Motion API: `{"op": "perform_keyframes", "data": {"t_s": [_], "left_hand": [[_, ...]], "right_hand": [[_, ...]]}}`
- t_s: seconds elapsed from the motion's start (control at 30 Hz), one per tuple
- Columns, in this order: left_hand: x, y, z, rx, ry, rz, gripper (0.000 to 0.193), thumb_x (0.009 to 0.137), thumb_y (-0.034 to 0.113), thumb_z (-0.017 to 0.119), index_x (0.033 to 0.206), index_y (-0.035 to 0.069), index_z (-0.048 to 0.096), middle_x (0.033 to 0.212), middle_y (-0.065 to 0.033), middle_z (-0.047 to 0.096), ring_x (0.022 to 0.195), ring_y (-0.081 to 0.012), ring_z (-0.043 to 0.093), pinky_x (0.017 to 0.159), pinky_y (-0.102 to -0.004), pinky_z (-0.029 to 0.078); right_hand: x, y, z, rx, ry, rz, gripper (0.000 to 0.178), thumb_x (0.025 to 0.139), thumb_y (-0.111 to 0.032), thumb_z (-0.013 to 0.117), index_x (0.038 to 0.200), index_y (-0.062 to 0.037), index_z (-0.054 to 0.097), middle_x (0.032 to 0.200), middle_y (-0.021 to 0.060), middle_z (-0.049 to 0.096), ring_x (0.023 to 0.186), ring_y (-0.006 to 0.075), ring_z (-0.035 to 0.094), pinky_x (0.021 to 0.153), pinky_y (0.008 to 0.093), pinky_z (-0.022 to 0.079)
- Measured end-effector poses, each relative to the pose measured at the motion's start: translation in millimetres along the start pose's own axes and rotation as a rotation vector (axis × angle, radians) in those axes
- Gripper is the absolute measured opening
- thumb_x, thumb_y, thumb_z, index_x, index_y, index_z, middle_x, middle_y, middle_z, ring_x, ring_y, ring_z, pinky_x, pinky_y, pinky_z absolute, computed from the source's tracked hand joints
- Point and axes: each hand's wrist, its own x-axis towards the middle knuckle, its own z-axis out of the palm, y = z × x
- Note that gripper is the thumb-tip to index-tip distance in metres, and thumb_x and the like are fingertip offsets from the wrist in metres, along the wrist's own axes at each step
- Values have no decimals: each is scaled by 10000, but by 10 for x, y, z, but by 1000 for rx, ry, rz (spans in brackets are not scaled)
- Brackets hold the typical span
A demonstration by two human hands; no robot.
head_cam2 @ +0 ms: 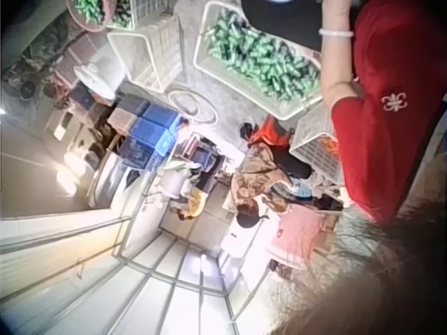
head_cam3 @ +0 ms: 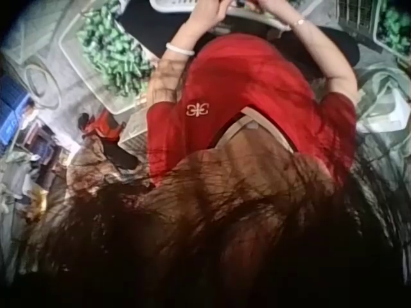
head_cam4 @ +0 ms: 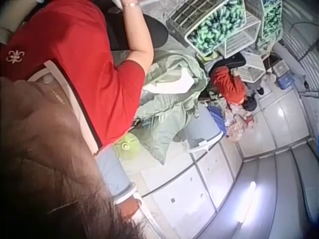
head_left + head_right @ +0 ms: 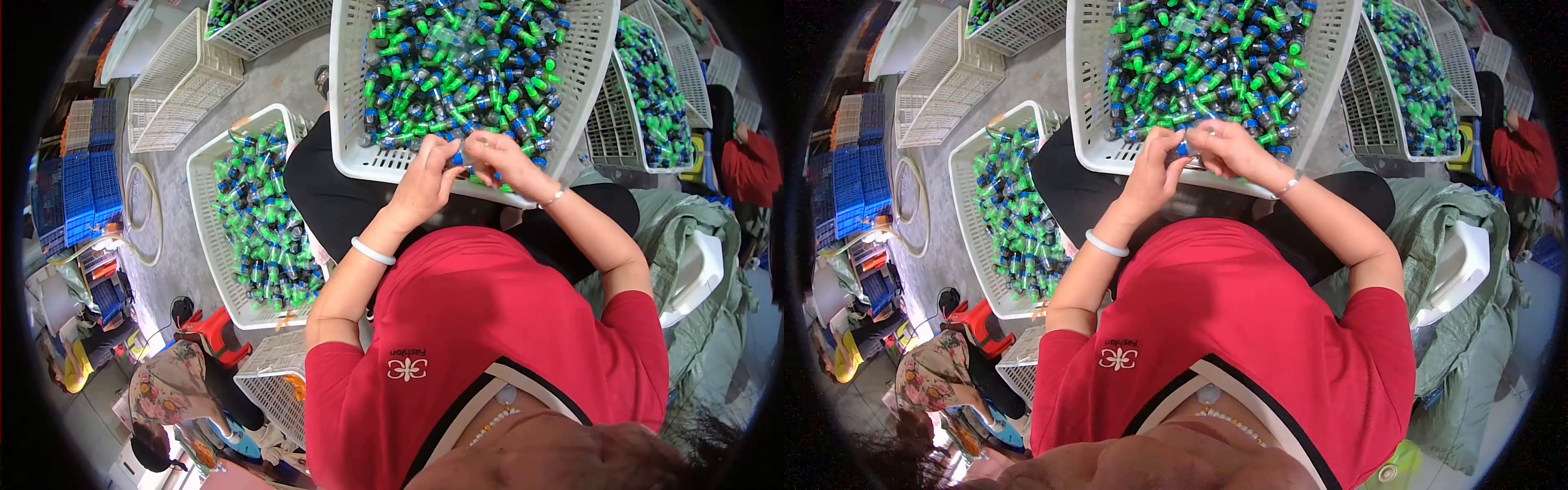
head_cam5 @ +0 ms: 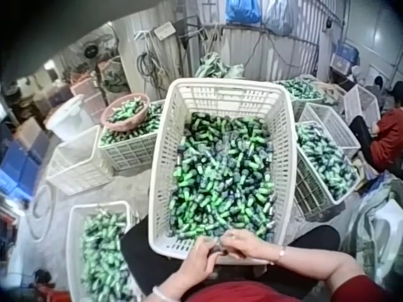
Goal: Sorting and inspecting small green and blue components on a production floor.
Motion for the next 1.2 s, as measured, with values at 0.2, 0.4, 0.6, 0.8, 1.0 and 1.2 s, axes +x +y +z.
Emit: {"op": "perform_keyframes", "data": {"t_s": [0.2,0.4,0.6,0.8,1.0,1.2], "left_hand": [[-109,43,-144,-77,65,-159,351,886,40,602,1195,36,435,975,-101,532,833,-193,549,731,-319,469],[-164,-104,-360,-732,6,-591,295,919,91,578,1180,62,442,900,-37,520,708,-101,481,627,-237,409],[-138,-73,-370,-753,7,-528,290,935,118,561,1189,54,437,888,-8,506,689,-66,449,620,-209,391],[-363,-99,-537,-184,137,-363,345,896,99,610,1203,40,465,1000,-74,539,893,-167,553,803,-289,470],[-950,-377,-1375,589,712,-529,295,805,44,652,1085,-2,571,1098,-155,540,971,-264,560,811,-350,485],[-357,-258,-956,638,374,-286,224,796,56,646,1013,24,602,946,-126,592,849,-280,576,724,-367,481]], "right_hand": [[220,-60,186,-184,3,-69,336,890,-317,638,1046,-33,549,770,89,600,601,183,588,558,299,477],[298,-212,172,-838,34,-890,369,859,-255,655,1119,-25,531,889,131,610,641,283,604,593,353,506],[278,-190,167,-837,7,-736,424,824,-285,689,1135,-42,535,932,142,619,724,324,622,626,388,513],[507,-266,254,-762,-204,-354,423,827,-338,664,1127,-68,538,1007,140,616,873,318,629,692,412,517],[1607,-183,-498,-1182,670,-590,446,850,-281,647,1224,-70,529,1143,124,564,1048,318,550,883,438,465],[2017,53,-747,-1499,514,-429,379,861,-190,601,1216,-78,531,1093,122,568,996,323,555,833,445,465]]}}
